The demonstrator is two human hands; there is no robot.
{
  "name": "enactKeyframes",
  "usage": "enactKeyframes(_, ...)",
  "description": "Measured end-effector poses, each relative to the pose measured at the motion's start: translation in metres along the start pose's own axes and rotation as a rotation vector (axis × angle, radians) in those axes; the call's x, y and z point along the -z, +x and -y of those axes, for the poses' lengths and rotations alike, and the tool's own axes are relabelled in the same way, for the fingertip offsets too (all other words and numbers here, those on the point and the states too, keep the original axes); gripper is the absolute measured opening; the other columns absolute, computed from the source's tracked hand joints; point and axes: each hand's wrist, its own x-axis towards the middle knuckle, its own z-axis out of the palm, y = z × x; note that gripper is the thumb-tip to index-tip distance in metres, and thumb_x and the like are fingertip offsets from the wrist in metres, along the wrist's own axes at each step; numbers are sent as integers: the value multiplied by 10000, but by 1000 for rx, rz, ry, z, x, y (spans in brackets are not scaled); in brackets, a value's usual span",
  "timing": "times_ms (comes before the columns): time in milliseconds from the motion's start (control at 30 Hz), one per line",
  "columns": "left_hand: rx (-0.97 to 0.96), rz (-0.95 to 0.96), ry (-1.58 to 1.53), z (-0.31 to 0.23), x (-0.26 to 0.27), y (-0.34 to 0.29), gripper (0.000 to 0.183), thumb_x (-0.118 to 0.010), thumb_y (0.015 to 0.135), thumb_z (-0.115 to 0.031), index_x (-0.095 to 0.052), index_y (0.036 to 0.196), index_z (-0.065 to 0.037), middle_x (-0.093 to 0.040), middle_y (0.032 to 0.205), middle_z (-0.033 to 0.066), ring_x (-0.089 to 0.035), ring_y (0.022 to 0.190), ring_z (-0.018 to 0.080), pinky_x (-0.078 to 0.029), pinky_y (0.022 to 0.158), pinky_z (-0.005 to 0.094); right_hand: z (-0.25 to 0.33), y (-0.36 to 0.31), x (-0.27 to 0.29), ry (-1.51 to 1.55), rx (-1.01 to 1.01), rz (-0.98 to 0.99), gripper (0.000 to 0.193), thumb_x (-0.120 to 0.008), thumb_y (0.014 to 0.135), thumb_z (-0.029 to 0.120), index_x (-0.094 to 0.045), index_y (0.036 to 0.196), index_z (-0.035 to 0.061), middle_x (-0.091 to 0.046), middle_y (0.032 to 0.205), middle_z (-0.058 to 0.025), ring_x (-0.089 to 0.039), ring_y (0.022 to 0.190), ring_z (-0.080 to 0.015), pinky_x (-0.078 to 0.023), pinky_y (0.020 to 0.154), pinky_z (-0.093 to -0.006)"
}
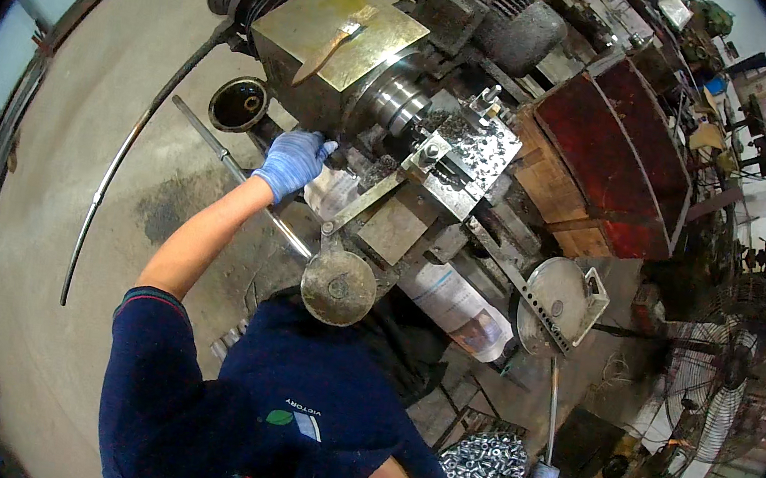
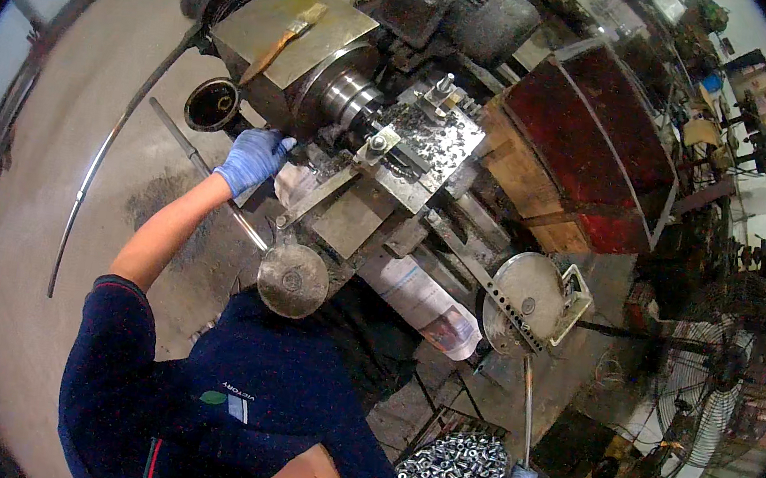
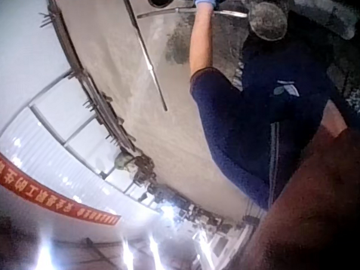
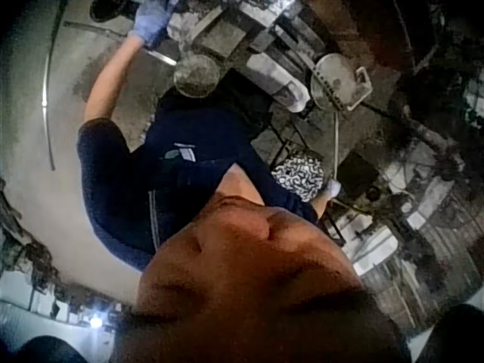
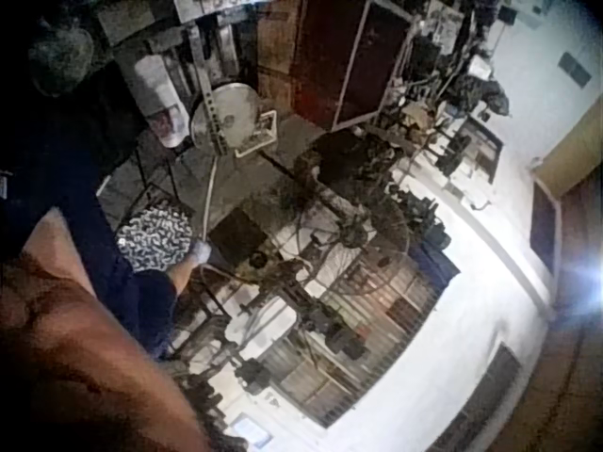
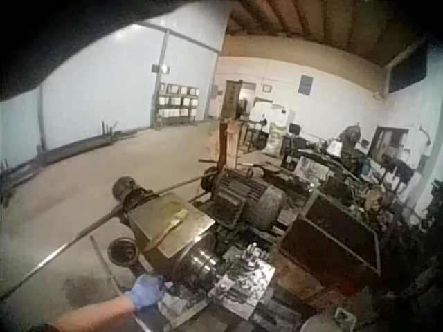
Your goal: The person uses a lathe to machine metal pieces, placing them into the chuck, adjusting the tool rest, and engaging the cutting tool. They repeatedly check the finished parts by hand before placing them into a collection tray.
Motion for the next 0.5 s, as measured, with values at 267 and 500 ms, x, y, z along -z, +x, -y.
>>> enactKeyframes(267, -204, 21, 173, -26, 30, -6, 121, -508, 721, -137, -626, 730, -115, -614, 658, 117, -608, 626, 292, -454, 538, 425, -10, 6, -8, 27, 15, 40, 431, -695, 666, 414, -638, 833, 21, -633, 847, -205, -607, 811, -372, -479, 691, -447)
enactKeyframes(500, -41, 85, 112, -14, 23, 5, 183, -502, 809, -217, -623, 799, -81, -632, 721, 149, -622, 703, 314, -477, 621, 419, -5, 4, -5, 18, 44, 22, 445, -692, 666, 415, -641, 838, 8, -633, 861, -212, -608, 825, -372, -480, 697, -448)
